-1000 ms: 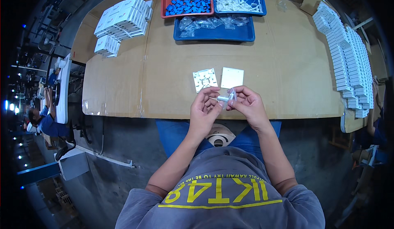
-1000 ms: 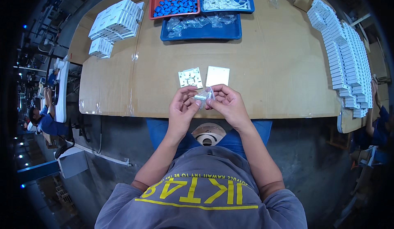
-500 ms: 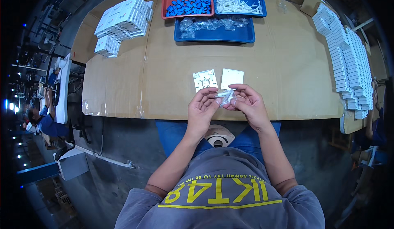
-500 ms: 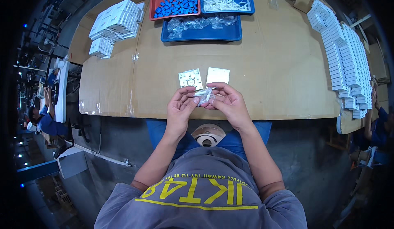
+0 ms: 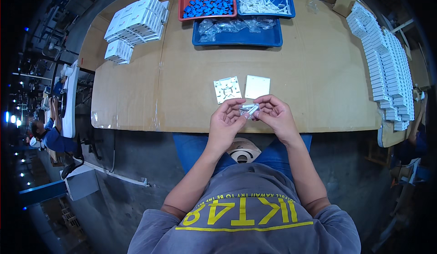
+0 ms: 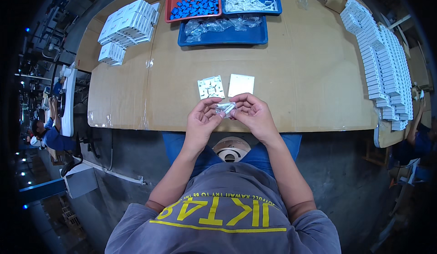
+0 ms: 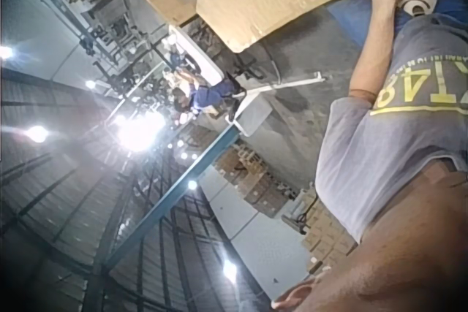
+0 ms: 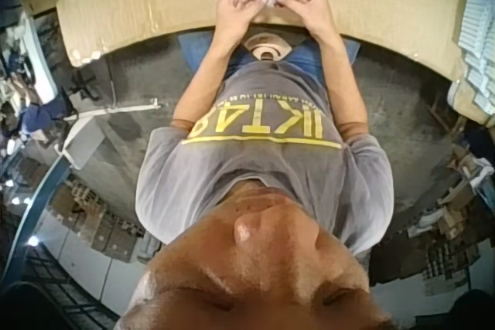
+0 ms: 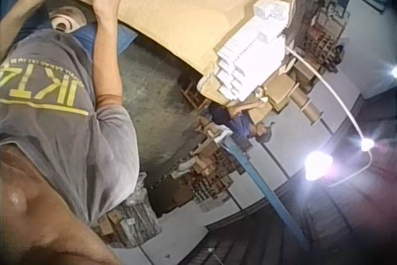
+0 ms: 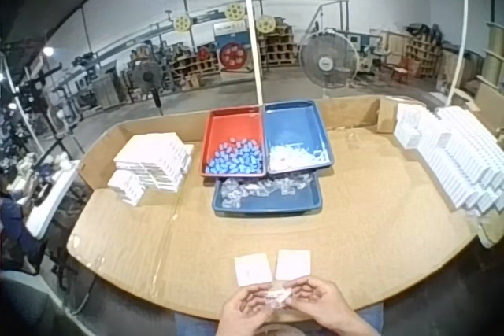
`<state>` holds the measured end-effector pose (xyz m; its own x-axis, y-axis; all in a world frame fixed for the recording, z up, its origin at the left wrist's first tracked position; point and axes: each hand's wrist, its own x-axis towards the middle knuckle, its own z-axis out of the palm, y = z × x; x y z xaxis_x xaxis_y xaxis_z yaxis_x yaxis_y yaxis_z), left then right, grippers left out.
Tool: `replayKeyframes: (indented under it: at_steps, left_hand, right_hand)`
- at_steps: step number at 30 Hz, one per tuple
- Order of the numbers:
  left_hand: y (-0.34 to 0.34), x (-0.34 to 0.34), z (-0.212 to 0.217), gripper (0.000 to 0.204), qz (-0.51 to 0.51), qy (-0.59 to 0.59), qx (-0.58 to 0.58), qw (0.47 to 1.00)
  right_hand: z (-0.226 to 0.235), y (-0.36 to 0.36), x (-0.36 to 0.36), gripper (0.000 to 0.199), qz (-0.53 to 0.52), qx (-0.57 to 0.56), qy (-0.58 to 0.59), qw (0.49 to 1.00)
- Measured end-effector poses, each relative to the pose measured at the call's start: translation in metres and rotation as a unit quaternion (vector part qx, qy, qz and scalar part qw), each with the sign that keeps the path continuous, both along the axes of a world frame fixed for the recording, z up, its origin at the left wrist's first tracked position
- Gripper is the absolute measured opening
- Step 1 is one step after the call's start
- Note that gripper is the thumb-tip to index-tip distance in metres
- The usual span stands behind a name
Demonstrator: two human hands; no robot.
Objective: The person assembles electronic components by hand, placing blue plastic connectors, white plastic pins, and instruction sheets into plastic baggies, then packaging the baggies into small cardboard boxes.
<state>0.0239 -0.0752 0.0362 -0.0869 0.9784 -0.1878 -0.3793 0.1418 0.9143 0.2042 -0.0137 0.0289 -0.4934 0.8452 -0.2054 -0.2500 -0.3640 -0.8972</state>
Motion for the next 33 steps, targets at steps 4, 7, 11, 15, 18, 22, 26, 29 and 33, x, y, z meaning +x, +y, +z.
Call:
replayKeyframes:
  at_steps: [4, 7, 11, 15, 18, 22, 26, 29, 33]
  left_hand:
    - [-0.001, -0.002, -0.009, 0.035, 0.004, -0.010, -0.005, 1.000]
    - [-0.002, -0.004, -0.013, 0.032, -0.001, -0.003, -0.008, 1.000]
    - [-0.003, -0.006, -0.016, 0.032, -0.014, -0.002, -0.026, 1.000]
    - [-0.003, -0.004, -0.012, 0.034, -0.005, 0.007, -0.016, 1.000]
    - [-0.003, -0.004, -0.012, 0.035, -0.004, 0.017, -0.020, 1.000]
    - [-0.004, -0.004, -0.018, 0.035, -0.001, 0.030, -0.014, 0.999]
    - [-0.005, -0.002, -0.016, 0.035, -0.005, 0.015, -0.020, 1.000]
    - [-0.005, -0.002, -0.017, 0.035, 0.002, 0.022, -0.014, 1.000]
    - [-0.007, -0.004, -0.022, 0.038, -0.014, 0.047, -0.014, 0.999]
  right_hand:
    - [-0.005, 0.001, 0.001, 0.028, 0.013, -0.001, -0.001, 1.000]
    - [-0.001, 0.000, 0.000, 0.026, 0.011, -0.020, 0.012, 1.000]
    - [-0.008, 0.000, 0.000, 0.026, 0.019, -0.012, 0.004, 1.000]
    - [-0.011, 0.000, 0.001, 0.026, 0.031, -0.029, -0.012, 0.999]
    - [-0.006, 0.001, 0.000, 0.025, 0.015, -0.046, -0.007, 0.999]
    - [-0.005, 0.002, -0.001, 0.023, -0.014, -0.057, 0.007, 0.998]
    - [-0.019, 0.001, 0.003, 0.021, -0.015, -0.022, 0.005, 1.000]
    - [-0.019, 0.000, 0.003, 0.021, -0.005, -0.030, -0.002, 1.000]
    - [-0.013, -0.001, 0.002, 0.019, 0.003, -0.029, 0.003, 1.000]
